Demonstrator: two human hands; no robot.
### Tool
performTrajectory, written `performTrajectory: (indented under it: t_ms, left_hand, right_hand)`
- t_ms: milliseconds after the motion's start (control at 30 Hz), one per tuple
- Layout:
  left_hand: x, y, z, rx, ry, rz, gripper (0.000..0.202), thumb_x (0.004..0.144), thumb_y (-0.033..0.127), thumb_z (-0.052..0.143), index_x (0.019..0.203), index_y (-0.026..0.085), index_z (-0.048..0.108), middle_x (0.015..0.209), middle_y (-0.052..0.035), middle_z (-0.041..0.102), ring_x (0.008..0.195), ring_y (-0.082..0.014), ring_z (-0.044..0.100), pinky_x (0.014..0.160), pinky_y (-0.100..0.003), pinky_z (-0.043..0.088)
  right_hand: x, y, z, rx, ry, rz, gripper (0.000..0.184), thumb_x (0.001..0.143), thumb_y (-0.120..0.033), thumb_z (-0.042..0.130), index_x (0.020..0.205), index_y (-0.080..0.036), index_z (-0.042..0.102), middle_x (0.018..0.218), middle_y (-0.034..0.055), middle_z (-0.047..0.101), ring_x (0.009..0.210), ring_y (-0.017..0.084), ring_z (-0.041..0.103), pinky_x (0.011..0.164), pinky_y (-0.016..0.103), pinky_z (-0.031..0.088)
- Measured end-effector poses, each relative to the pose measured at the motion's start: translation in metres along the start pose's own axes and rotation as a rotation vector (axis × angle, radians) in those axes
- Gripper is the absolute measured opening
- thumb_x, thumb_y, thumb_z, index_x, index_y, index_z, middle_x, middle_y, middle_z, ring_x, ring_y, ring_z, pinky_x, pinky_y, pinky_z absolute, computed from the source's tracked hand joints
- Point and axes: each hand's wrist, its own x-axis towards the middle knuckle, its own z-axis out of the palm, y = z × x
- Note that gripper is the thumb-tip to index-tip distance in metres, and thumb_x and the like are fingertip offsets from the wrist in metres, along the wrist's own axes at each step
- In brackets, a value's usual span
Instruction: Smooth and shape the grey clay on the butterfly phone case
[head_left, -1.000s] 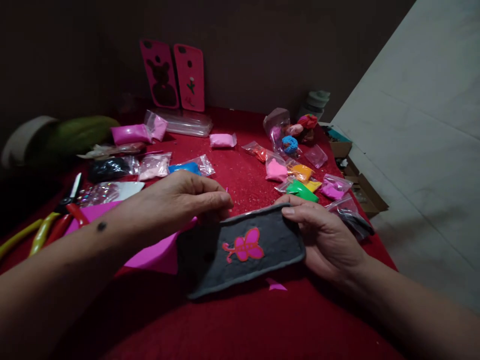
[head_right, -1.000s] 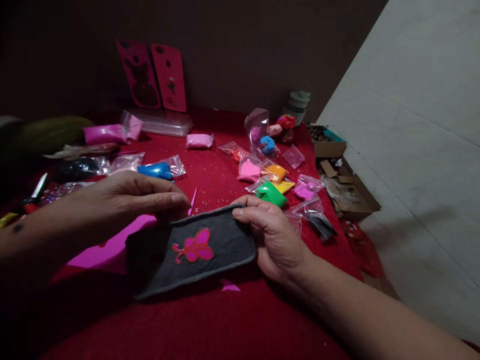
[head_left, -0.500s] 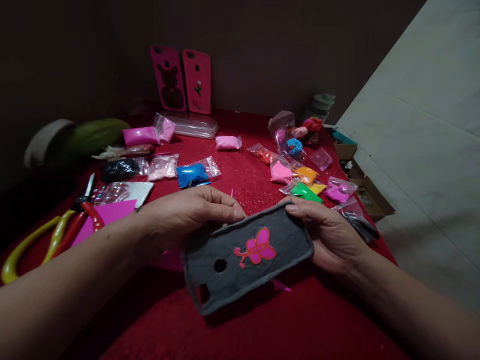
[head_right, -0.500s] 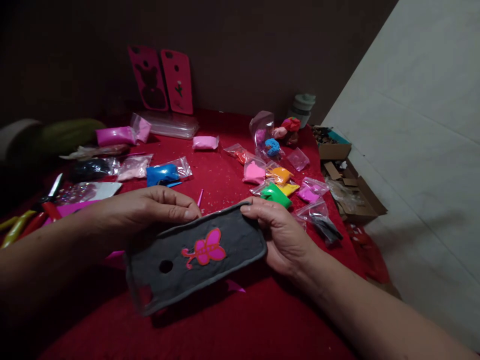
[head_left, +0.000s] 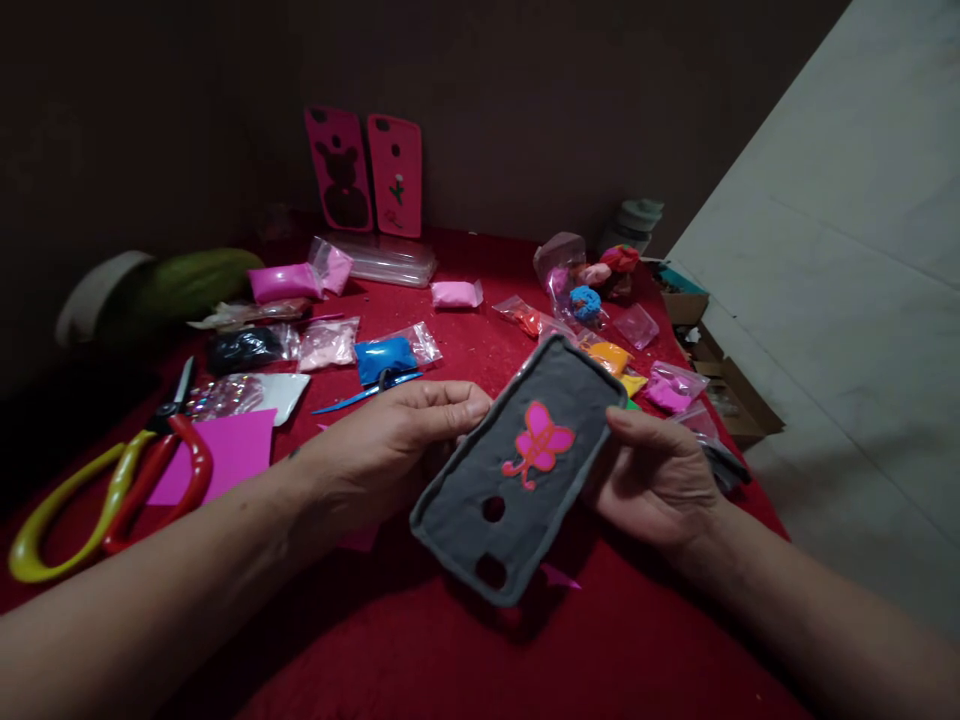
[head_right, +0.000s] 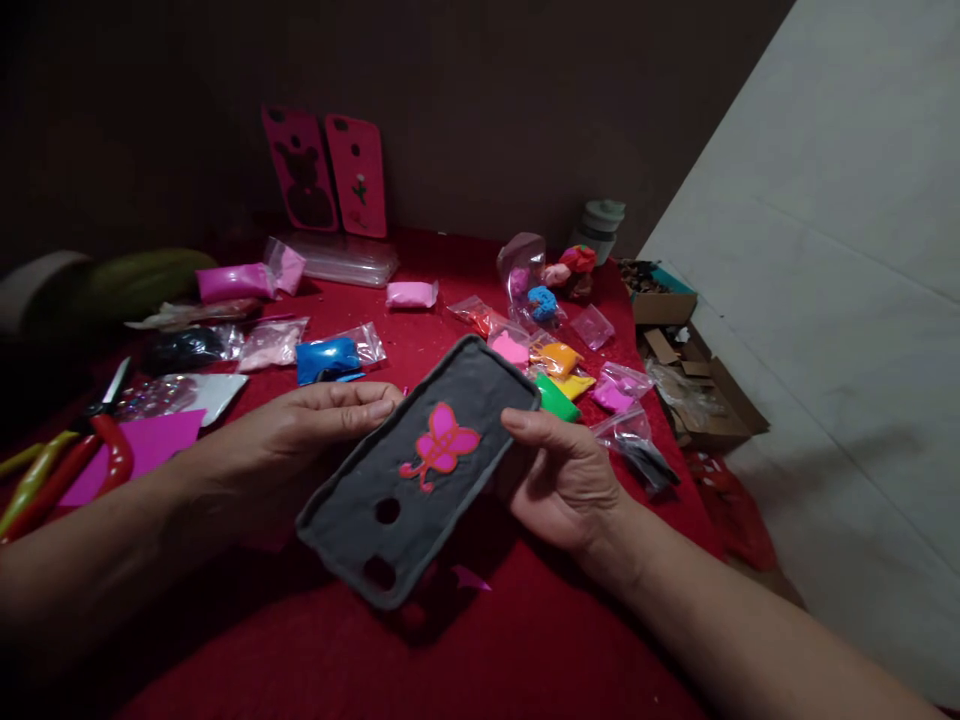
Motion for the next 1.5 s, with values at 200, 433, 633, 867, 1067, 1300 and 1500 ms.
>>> performTrajectory:
  t_ms: [200,433,633,867,1067,1300,1500]
  left_hand:
    - [0.006,-0.011,0.004,-0.016,-0.028,0.109,0.02,0.082,0.031,0.066,0.072,0.015,0.06,0.065,-0.001,0.061,0.054,-0.0095,0.057,0.053,-0.019,0.047]
    - [0.005,-0.011,0.004,0.079,0.02,0.125,0.02,0.083,0.034,0.066,0.075,0.016,0.06,0.068,-0.0008,0.059,0.058,-0.01,0.055,0.054,-0.02,0.042]
    - [0.001,-0.003,0.007,0.317,0.186,0.301,0.023,0.086,0.036,0.061,0.074,0.017,0.057,0.065,0.0032,0.054,0.056,-0.0081,0.048,0.054,-0.019,0.039]
    - [-0.007,-0.004,0.011,0.576,0.285,0.409,0.018,0.081,0.035,0.063,0.078,0.017,0.063,0.069,0.0023,0.058,0.063,-0.0111,0.051,0.056,-0.021,0.04]
    - [-0.004,-0.004,0.007,0.615,0.348,0.429,0.017,0.077,0.034,0.067,0.079,0.017,0.062,0.073,0.001,0.062,0.067,-0.0135,0.056,0.057,-0.023,0.042]
    - [-0.001,-0.006,-0.001,0.659,0.38,0.469,0.018,0.079,0.036,0.065,0.083,0.019,0.06,0.078,0.0002,0.063,0.071,-0.015,0.058,0.062,-0.025,0.045]
    - [0.003,-0.008,-0.005,0.758,0.428,0.476,0.019,0.08,0.036,0.065,0.074,0.019,0.058,0.07,0.0015,0.06,0.065,-0.0134,0.054,0.056,-0.023,0.039]
  right_hand:
    - [-0.006,0.014,0.009,-0.022,0.001,-0.051,0.043,0.063,-0.011,0.074,0.105,-0.02,0.07,0.078,0.0003,0.075,0.065,0.015,0.068,0.072,0.03,0.055]
    - [-0.007,0.013,0.012,-0.021,0.038,-0.046,0.044,0.062,-0.013,0.075,0.105,-0.02,0.07,0.073,0.0001,0.073,0.066,0.018,0.068,0.08,0.039,0.054]
    - [-0.006,0.013,0.016,-0.083,0.1,-0.074,0.04,0.061,-0.014,0.076,0.1,-0.019,0.071,0.073,0.0005,0.074,0.064,0.018,0.066,0.08,0.038,0.053]
    - [-0.002,0.012,0.026,-0.124,0.194,-0.126,0.021,0.058,-0.011,0.075,0.077,-0.017,0.071,0.072,0.0005,0.073,0.06,0.014,0.063,0.068,0.029,0.052]
    - [0.005,0.011,0.04,-0.028,0.268,-0.075,0.018,0.055,-0.004,0.07,0.069,-0.014,0.071,0.07,0.0029,0.074,0.061,0.014,0.064,0.071,0.028,0.053]
    - [0.015,0.012,0.041,0.045,0.236,0.011,0.014,0.065,-0.011,0.059,0.072,-0.013,0.071,0.069,0.0049,0.072,0.064,0.019,0.065,0.079,0.038,0.055]
    - [0.017,0.012,0.036,0.031,0.141,-0.046,0.016,0.069,-0.02,0.059,0.08,-0.017,0.071,0.079,0.0053,0.075,0.084,0.025,0.069,0.091,0.046,0.05]
